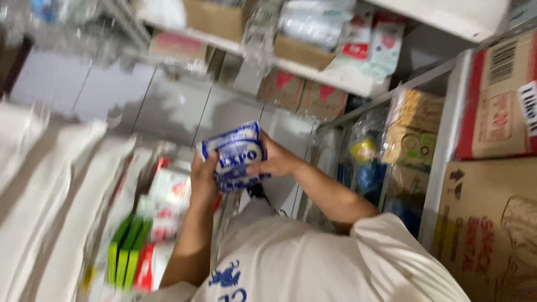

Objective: The person moves packets of rice and boxes from one shelf to another, handling items by hand in a storage area.

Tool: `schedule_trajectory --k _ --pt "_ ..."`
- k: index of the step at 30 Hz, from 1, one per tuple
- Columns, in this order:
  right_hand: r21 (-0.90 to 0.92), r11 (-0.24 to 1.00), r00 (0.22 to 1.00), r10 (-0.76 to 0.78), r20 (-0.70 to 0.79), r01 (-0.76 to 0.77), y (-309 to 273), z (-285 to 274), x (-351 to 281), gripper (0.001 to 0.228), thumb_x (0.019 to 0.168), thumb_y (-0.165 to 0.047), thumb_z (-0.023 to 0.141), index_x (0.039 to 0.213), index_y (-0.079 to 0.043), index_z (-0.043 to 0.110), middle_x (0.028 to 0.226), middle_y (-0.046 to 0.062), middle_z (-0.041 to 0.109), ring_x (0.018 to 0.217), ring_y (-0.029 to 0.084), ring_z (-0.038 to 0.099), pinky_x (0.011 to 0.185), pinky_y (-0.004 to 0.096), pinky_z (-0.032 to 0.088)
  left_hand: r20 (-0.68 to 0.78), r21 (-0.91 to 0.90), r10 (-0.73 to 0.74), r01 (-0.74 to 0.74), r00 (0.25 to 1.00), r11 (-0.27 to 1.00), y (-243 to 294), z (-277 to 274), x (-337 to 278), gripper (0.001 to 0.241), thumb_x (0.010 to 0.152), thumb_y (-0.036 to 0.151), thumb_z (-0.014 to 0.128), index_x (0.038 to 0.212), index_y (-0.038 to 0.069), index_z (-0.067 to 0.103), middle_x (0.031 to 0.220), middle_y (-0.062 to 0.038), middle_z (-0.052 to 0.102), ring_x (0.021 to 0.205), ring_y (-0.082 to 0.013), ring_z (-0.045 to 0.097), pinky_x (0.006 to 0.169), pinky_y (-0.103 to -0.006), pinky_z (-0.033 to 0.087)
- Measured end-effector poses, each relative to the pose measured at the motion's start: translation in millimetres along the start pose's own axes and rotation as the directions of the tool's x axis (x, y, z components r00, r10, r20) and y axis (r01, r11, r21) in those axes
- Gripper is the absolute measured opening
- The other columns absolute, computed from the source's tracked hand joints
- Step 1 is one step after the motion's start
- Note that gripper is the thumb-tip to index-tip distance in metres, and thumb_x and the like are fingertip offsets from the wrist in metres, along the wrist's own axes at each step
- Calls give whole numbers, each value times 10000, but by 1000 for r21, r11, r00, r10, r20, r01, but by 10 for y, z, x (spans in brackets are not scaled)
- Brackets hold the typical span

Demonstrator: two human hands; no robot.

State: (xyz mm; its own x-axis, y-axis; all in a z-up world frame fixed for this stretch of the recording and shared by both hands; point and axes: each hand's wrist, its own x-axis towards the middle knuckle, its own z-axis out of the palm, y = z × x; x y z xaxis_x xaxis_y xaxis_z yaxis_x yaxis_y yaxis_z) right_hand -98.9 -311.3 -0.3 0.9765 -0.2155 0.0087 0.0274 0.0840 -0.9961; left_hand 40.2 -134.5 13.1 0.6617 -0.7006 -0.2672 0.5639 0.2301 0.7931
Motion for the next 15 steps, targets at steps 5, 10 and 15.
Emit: schedule_trajectory --k 5,10,15 --pt "59 998 983 43 -177 -33 -133 -701 -96 1007 789 -229 908 1570 -52 298 1451 126 513 1344 241 522 1135 420 463 116 172 9 -29 993 985 -159 535 656 387 981 229 604 1323 48 591 1180 -48 691 1065 -134 654 955 -298 510" --pt "299 950 922 38 -384 86 -388 -1198 -257 923 808 -189 893 1558 -72 368 1384 116 585 1287 244 576 1106 414 502 349 181 -113 51 930 982 -352 1065 1178 444 1019 258 621 1380 17 528 1246 -94 654 1153 -187 598 1026 -365 477" --pt "445 877 890 47 -454 180 -612 -1722 -194 848 807 -190 890 1509 -70 429 1311 132 626 1229 281 608 1038 441 544 550 268 -116 -43 827 963 -279 1550 1586 616 943 230 690 1464 26 432 1333 -77 620 1252 -196 561 1096 -386 438"
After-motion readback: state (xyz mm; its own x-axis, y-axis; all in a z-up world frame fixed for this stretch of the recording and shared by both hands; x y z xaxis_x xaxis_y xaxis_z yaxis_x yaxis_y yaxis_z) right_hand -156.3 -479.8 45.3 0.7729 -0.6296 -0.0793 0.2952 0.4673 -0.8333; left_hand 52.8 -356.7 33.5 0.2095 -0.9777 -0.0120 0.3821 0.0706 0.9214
